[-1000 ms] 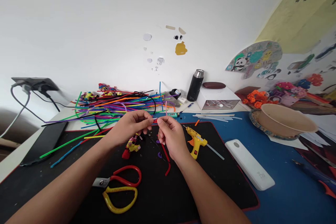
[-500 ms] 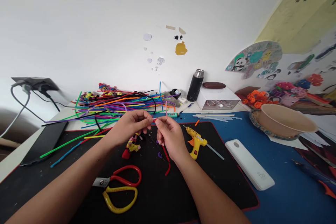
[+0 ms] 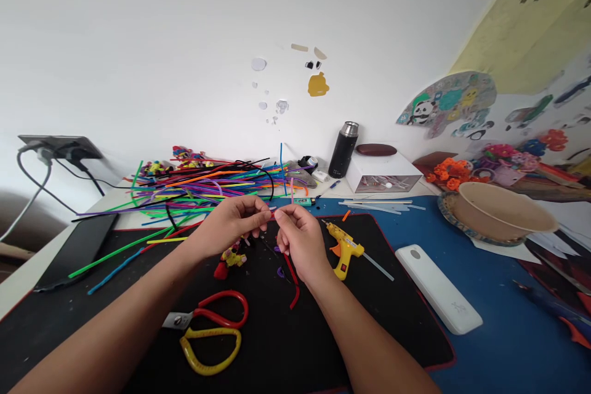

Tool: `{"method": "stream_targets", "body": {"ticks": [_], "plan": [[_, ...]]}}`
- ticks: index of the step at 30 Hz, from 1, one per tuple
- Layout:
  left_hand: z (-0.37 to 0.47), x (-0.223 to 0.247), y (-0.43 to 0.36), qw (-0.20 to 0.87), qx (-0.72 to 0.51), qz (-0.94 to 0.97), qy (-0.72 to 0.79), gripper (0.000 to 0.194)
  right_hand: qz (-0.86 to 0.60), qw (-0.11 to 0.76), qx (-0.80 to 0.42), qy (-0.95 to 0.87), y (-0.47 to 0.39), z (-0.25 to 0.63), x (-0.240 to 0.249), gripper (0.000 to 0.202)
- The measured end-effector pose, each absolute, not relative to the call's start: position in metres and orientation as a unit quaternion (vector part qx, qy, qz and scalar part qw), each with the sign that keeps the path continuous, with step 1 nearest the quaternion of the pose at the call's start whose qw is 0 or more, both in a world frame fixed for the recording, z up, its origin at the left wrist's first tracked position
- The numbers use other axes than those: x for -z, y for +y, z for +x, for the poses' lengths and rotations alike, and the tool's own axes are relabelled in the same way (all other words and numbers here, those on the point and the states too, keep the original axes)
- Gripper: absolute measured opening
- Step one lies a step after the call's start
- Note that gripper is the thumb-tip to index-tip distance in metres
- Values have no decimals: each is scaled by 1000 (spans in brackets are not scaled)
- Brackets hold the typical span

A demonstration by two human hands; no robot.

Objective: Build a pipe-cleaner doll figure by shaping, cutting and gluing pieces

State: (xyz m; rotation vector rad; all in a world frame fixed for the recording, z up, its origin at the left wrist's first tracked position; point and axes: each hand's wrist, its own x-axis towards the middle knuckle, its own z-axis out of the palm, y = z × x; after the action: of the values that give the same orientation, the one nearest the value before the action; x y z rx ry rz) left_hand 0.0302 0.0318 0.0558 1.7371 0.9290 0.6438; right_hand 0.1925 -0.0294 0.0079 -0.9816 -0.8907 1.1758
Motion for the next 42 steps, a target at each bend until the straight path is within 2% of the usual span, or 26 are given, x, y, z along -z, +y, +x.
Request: {"method": "stream_targets", "body": {"ticks": [15, 25, 42], "plan": [[29, -59, 31, 537, -305, 708, 343, 52, -365, 640, -589, -332, -29, 194, -9, 40], [29, -55, 31, 544, -304, 714, 319, 46, -344, 594, -655, -316, -29, 195, -10, 39], [29, -53, 32, 555, -323, 701, 311, 42, -342, 574, -673, -317, -30, 195, -12, 44]]}}
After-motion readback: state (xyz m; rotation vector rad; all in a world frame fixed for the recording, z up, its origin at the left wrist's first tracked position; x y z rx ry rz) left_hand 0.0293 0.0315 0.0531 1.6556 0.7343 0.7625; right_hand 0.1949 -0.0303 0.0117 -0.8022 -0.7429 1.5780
